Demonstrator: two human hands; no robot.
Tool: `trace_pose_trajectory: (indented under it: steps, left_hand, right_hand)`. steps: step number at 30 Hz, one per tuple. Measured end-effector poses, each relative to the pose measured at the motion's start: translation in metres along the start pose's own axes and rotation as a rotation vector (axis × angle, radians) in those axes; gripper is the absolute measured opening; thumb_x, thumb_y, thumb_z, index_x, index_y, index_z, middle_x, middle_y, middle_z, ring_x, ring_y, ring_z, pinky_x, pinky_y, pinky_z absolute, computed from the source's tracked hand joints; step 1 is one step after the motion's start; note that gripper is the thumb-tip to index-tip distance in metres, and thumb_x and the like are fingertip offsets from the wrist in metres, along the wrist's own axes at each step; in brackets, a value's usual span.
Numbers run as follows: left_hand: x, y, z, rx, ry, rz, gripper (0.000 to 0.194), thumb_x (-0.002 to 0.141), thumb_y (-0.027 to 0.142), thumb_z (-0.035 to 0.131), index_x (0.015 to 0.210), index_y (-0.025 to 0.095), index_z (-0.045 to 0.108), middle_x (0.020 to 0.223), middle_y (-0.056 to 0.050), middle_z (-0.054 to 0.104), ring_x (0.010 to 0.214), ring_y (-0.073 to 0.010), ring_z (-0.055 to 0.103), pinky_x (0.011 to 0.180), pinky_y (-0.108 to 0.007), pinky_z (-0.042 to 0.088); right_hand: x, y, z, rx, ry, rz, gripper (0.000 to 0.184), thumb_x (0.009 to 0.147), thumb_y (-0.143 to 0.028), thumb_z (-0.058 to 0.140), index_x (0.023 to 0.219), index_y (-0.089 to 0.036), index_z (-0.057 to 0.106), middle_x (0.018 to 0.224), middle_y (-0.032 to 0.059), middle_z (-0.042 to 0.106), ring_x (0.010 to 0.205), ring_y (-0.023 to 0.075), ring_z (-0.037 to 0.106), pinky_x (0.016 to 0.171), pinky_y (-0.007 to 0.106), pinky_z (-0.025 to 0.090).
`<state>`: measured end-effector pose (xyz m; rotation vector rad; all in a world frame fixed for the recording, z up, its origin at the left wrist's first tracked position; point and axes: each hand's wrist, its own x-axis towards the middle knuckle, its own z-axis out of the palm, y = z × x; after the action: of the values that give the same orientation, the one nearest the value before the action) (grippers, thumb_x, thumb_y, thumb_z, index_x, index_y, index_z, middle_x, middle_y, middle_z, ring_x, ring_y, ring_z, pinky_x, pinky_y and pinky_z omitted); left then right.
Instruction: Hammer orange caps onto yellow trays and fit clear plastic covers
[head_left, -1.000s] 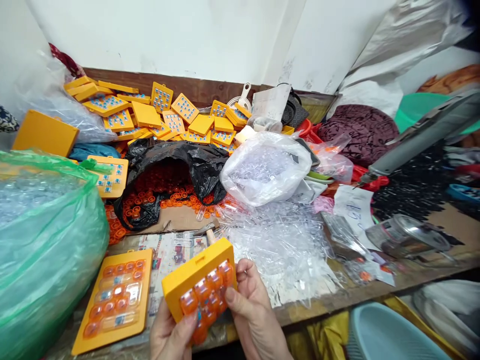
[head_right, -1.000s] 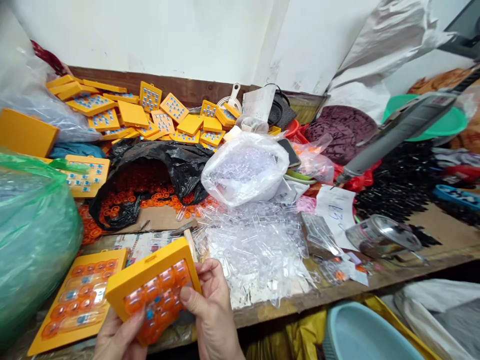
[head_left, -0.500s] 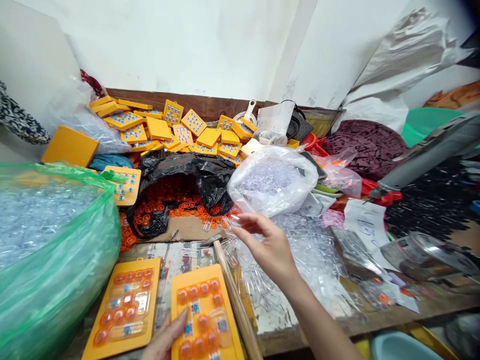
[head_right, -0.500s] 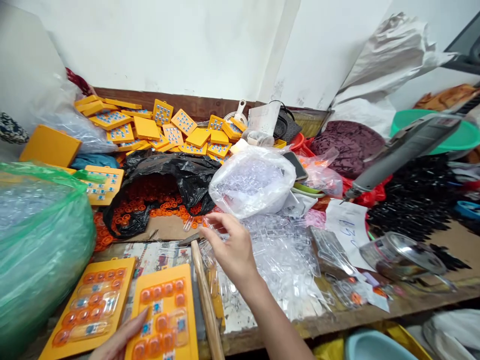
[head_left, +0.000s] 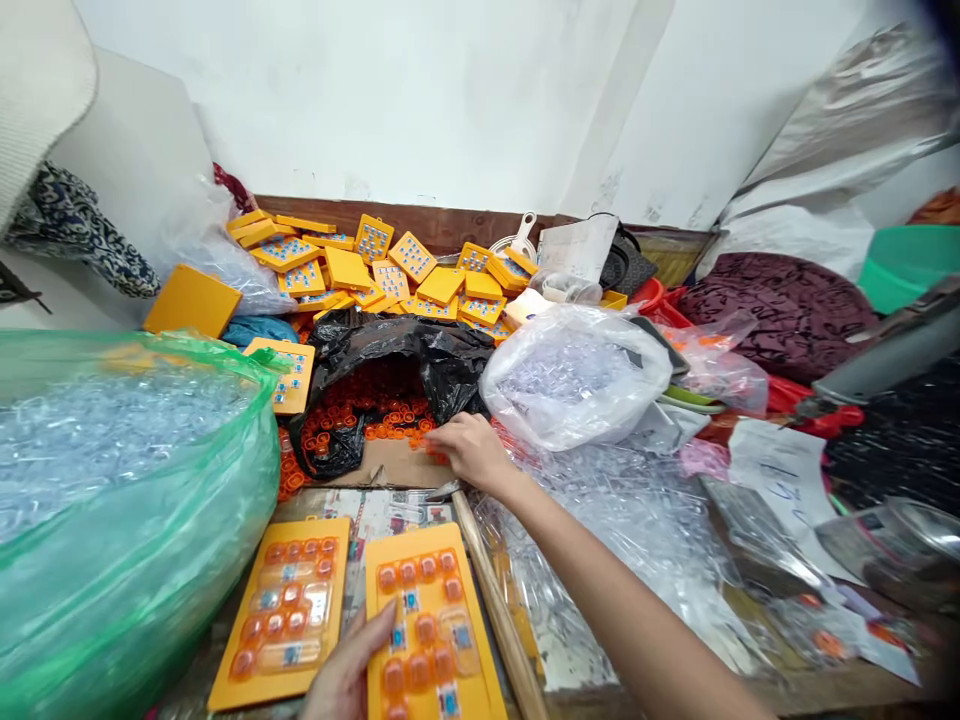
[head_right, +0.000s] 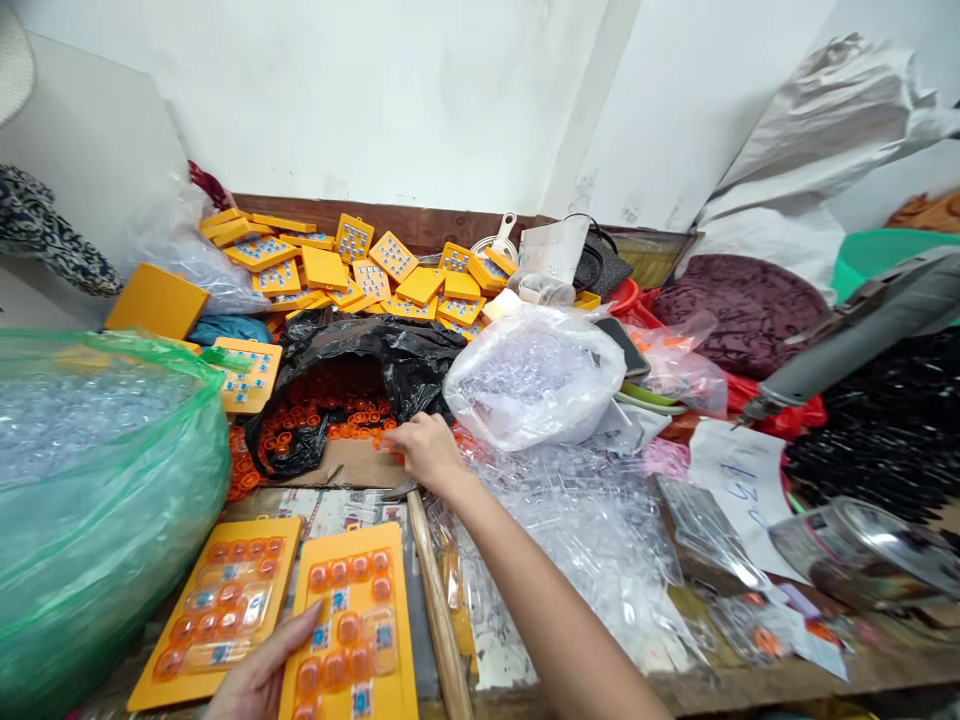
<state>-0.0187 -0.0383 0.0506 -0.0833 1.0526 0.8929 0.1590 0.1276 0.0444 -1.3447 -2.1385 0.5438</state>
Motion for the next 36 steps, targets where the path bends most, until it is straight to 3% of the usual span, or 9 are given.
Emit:
trace_pose_trajectory:
  steps: [5,7,10,19,23,26,28,30,36]
  left_hand:
    - [-0.003,0.014,0.025,-0.04,-0.044,0.042,0.058,0.081,0.014,0.064,0.136,0.013,0.048,0.111,-0.014,0.073,0.104,-0.0331,0.067,0.097,-0.05,0.051]
    - [-0.001,0.012,0.03,-0.051,-0.059,0.094,0.052,0.084,0.015,0.062,0.135,0.013,0.05,0.111,-0.013,0.073,0.103,-0.0307,0.068,0.097,-0.048,0.051]
    - [0.003,0.005,0.033,-0.017,-0.09,0.141,0.046,0.087,0.02,0.061,0.132,0.014,0.053,0.114,-0.013,0.071,0.104,-0.0294,0.068,0.098,-0.045,0.051]
    - [0.007,-0.005,0.033,0.032,-0.12,0.193,0.052,0.083,0.026,0.068,0.133,0.016,0.053,0.115,-0.013,0.071,0.109,-0.0275,0.066,0.102,-0.041,0.047]
    - [0.008,-0.007,0.032,0.0,-0.158,0.215,0.055,0.081,0.033,0.07,0.132,0.018,0.053,0.116,-0.013,0.071,0.107,-0.0275,0.067,0.101,-0.04,0.049]
    - [0.006,-0.01,0.034,-0.007,-0.173,0.23,0.062,0.078,0.038,0.073,0.133,0.018,0.052,0.116,-0.014,0.07,0.106,-0.0294,0.067,0.099,-0.041,0.049]
    - [0.004,-0.011,0.037,0.002,-0.153,0.238,0.066,0.077,0.04,0.073,0.135,0.019,0.051,0.115,-0.015,0.071,0.107,-0.0306,0.067,0.098,-0.043,0.05]
    - [0.004,-0.012,0.037,0.021,-0.132,0.252,0.068,0.075,0.042,0.074,0.135,0.02,0.05,0.115,-0.015,0.071,0.107,-0.0316,0.066,0.097,-0.044,0.05]
    - [0.016,-0.014,0.026,0.213,-0.068,0.398,0.068,0.068,0.054,0.075,0.122,0.016,0.06,0.109,-0.014,0.073,0.111,-0.0336,0.064,0.093,-0.042,0.053]
  right_hand:
    - [-0.053,-0.023,-0.01,0.304,0.182,0.127,0.036,0.098,-0.029,0.042,0.131,-0.017,0.052,0.099,0.0072,0.067,0.073,0.0139,0.067,0.061,0.028,0.055]
    - [-0.078,-0.037,-0.012,0.393,0.175,0.15,0.031,0.093,-0.03,0.05,0.118,-0.018,0.062,0.089,0.0056,0.07,0.066,0.0144,0.068,0.054,0.026,0.054]
    - [-0.105,-0.057,-0.012,0.443,0.158,0.14,0.015,0.084,-0.027,0.063,0.091,-0.021,0.074,0.082,0.0047,0.071,0.075,0.0178,0.069,0.063,0.028,0.056]
    - [-0.118,-0.08,0.001,0.279,0.132,0.042,0.02,0.092,-0.019,0.052,0.093,-0.021,0.072,0.082,0.0044,0.068,0.076,0.017,0.063,0.068,0.03,0.051]
    - [-0.125,-0.084,0.012,0.115,0.344,-0.038,0.019,0.09,-0.013,0.052,0.094,-0.02,0.069,0.085,0.0057,0.063,0.079,0.0184,0.057,0.069,0.033,0.047]
    - [-0.128,-0.084,0.024,0.069,0.489,0.039,0.015,0.086,-0.015,0.058,0.092,-0.025,0.067,0.1,0.006,0.053,0.094,0.0215,0.052,0.08,0.039,0.044]
    - [-0.129,-0.083,0.031,0.172,0.562,0.172,0.01,0.083,-0.022,0.063,0.092,-0.027,0.062,0.113,0.0059,0.047,0.11,0.0255,0.048,0.092,0.045,0.039]
    - [-0.127,-0.083,0.035,0.392,0.599,0.314,0.026,0.078,-0.03,0.069,0.099,-0.028,0.054,0.124,0.0065,0.043,0.118,0.0277,0.045,0.097,0.048,0.037]
    - [-0.122,-0.096,0.024,1.276,0.385,0.578,0.082,0.07,-0.038,0.078,0.13,-0.033,0.023,0.121,0.0071,0.059,0.106,0.0266,0.063,0.088,0.041,0.05]
